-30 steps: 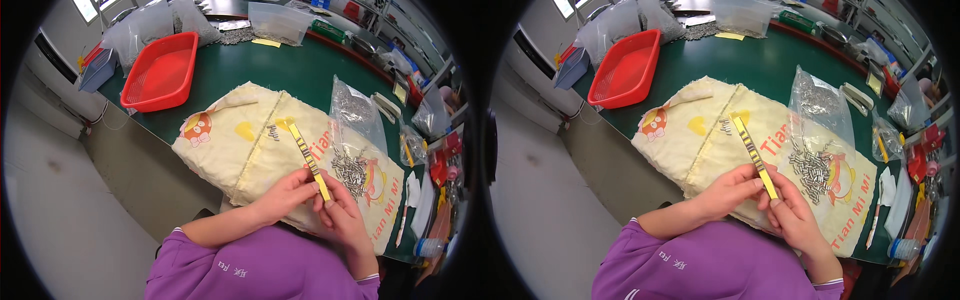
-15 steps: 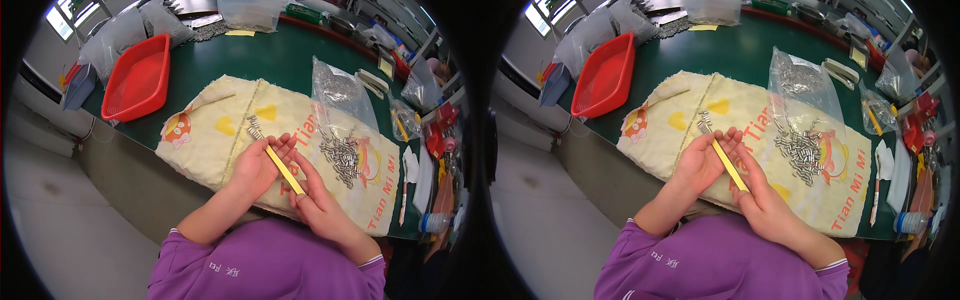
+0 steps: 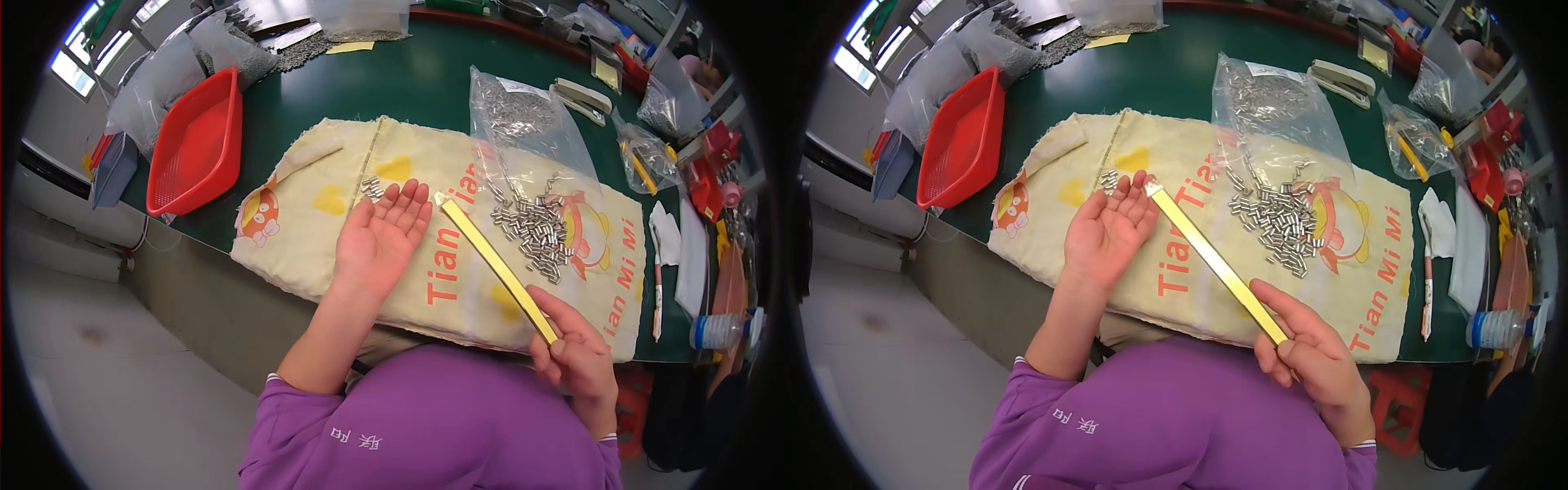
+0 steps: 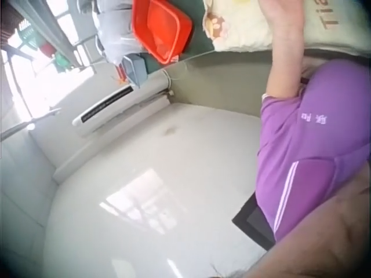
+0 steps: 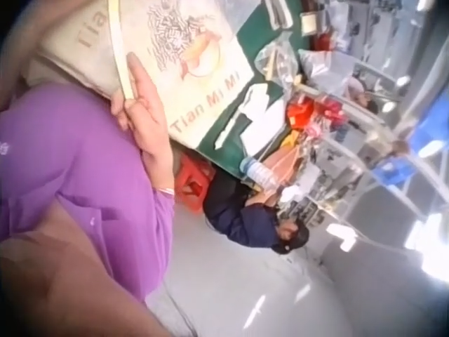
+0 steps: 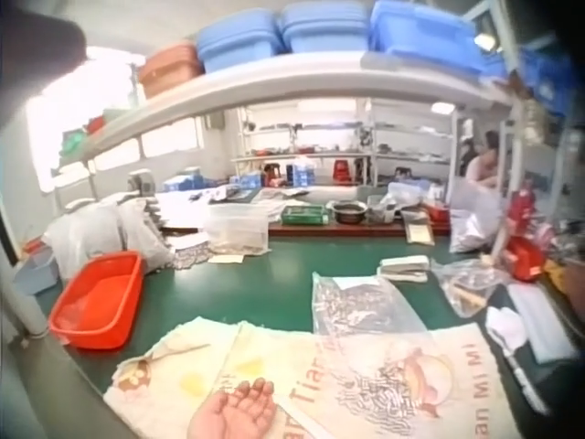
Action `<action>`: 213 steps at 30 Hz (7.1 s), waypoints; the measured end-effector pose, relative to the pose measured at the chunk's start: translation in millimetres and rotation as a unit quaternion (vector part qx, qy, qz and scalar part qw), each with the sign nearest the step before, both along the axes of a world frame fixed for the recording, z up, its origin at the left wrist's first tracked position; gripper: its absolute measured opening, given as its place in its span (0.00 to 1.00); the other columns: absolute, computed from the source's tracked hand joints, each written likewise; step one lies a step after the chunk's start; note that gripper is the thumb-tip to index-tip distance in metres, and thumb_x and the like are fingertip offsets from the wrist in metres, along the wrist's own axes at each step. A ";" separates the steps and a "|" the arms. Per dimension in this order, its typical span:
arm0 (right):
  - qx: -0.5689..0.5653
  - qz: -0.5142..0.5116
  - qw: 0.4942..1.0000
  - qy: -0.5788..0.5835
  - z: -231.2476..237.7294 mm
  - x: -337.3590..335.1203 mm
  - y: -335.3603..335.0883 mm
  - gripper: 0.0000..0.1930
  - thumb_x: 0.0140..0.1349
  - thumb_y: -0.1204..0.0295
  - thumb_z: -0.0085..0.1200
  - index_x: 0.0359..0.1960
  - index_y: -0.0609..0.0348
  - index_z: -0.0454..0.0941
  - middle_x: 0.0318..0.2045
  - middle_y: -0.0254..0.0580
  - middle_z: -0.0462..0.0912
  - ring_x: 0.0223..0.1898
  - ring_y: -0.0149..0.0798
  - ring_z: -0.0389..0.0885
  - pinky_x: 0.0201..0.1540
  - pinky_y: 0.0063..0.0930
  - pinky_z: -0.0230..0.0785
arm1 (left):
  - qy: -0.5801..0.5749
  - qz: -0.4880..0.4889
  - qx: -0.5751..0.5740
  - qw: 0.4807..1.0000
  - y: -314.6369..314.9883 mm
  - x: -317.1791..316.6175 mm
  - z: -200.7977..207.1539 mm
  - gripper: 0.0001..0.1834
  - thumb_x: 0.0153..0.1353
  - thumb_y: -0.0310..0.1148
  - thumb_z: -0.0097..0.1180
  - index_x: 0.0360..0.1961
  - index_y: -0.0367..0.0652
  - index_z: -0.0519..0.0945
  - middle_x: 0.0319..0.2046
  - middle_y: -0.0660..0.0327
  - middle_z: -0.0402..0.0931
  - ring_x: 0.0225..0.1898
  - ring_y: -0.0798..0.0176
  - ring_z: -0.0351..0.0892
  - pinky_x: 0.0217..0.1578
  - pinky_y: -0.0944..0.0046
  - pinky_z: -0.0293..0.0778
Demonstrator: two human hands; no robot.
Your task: Inserting small metal components into a yellow assembly bar.
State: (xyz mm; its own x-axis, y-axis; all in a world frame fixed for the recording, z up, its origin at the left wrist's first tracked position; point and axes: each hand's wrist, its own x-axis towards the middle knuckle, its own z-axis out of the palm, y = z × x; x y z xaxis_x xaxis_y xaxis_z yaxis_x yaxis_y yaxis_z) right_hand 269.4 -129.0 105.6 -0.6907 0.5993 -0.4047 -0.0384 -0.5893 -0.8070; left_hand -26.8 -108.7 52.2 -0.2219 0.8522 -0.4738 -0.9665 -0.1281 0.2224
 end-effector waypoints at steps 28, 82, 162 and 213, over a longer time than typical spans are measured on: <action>0.360 -0.195 0.912 0.027 -86.6 37.3 19.1 0.25 0.78 0.52 0.44 0.25 0.54 0.62 0.20 0.34 0.63 0.16 0.24 0.57 0.17 0.18 0.49 | 0.853 -0.159 0.149 0.473 15.8 97.3 -28.0 0.20 0.48 0.25 0.68 0.41 0.33 0.74 0.46 0.46 0.69 0.51 0.41 0.72 0.52 0.49 0.72; 0.589 -0.121 0.739 -0.303 -68.0 4.6 14.1 0.07 0.55 0.85 0.59 0.36 0.66 0.80 0.33 0.46 0.77 0.37 0.47 0.79 0.44 0.34 0.71 | 0.749 -0.232 0.264 0.562 -19.8 111.8 -45.9 0.27 0.58 0.17 0.53 0.62 0.36 0.78 0.50 0.48 0.72 0.49 0.48 0.75 0.50 0.61 0.73; 0.590 -0.065 0.773 -0.223 -53.3 0.2 14.6 0.14 0.52 0.82 0.58 0.41 0.57 0.82 0.35 0.43 0.79 0.40 0.50 0.81 0.42 0.42 0.74 | 0.785 -0.283 0.255 0.489 -31.4 77.6 -9.3 0.41 0.57 0.10 0.57 0.72 0.40 0.65 0.40 0.61 0.79 0.41 0.70 0.79 0.45 0.68 0.77; 0.554 -0.102 0.769 -0.301 -48.4 10.6 2.1 0.18 0.50 0.85 0.53 0.41 0.54 0.85 0.40 0.39 0.77 0.39 0.46 0.82 0.41 0.38 0.75 | 0.809 -0.242 0.217 0.490 -42.2 83.6 -9.4 0.36 0.56 0.16 0.61 0.68 0.39 0.70 0.36 0.56 0.79 0.36 0.53 0.79 0.40 0.56 0.75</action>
